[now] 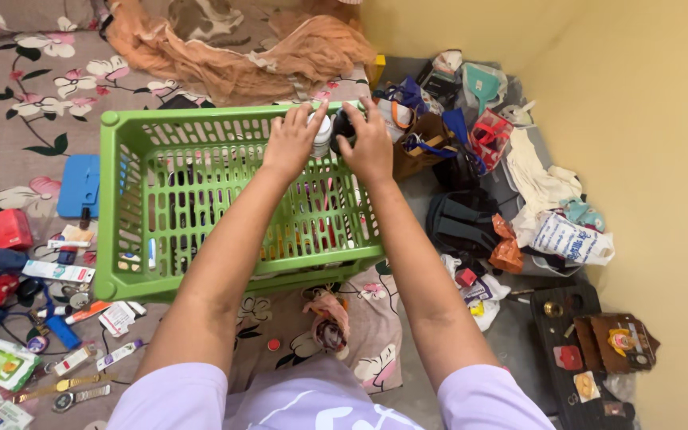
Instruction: The person organizes various small items from a cluttered bed into a green plastic basket. They pick up items such as a yellow pouch, watches, bottles, and tubes, and place them into the basket.
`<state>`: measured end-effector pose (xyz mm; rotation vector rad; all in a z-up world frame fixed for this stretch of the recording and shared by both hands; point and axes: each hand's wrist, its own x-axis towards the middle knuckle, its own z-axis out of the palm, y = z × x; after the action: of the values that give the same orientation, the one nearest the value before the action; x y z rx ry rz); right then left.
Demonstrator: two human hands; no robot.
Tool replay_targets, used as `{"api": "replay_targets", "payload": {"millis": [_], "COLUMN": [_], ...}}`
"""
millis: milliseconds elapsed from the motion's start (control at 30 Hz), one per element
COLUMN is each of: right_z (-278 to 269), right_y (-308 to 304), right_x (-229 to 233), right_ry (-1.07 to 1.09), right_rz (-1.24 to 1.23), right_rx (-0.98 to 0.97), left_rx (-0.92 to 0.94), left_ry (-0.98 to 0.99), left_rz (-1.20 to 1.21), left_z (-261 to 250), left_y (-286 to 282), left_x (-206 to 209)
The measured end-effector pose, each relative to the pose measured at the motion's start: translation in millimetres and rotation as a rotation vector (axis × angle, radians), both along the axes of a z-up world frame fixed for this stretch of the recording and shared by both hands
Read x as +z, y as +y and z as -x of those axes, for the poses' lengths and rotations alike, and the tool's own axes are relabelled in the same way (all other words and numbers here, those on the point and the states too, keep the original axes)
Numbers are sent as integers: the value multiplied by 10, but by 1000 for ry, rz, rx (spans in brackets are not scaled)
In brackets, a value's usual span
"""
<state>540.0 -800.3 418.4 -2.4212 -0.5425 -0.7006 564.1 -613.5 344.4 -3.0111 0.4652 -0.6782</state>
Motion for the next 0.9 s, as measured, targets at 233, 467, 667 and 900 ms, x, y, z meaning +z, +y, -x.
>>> {"api": "replay_targets", "payload": {"millis": [233,467,667,900], "right_z": [-163,-223,919,2546], "right_y": [-98,-468,-980,-782], "right_x": [-143,130,170,-1566], "right_ry": [-92,-83,-133,50], "right_rz": [-170,-525,-718,-813], "right_rx": [0,42,217,-273], "left_rx": [-10,-19,185,540], "left_ry": [36,17,-50,22], "left_rz": [203,461,578,646], "left_z": [342,1747,3524,4922], "left_y": [240,787,1358,1478], "left_x": [359,957,667,-433]}}
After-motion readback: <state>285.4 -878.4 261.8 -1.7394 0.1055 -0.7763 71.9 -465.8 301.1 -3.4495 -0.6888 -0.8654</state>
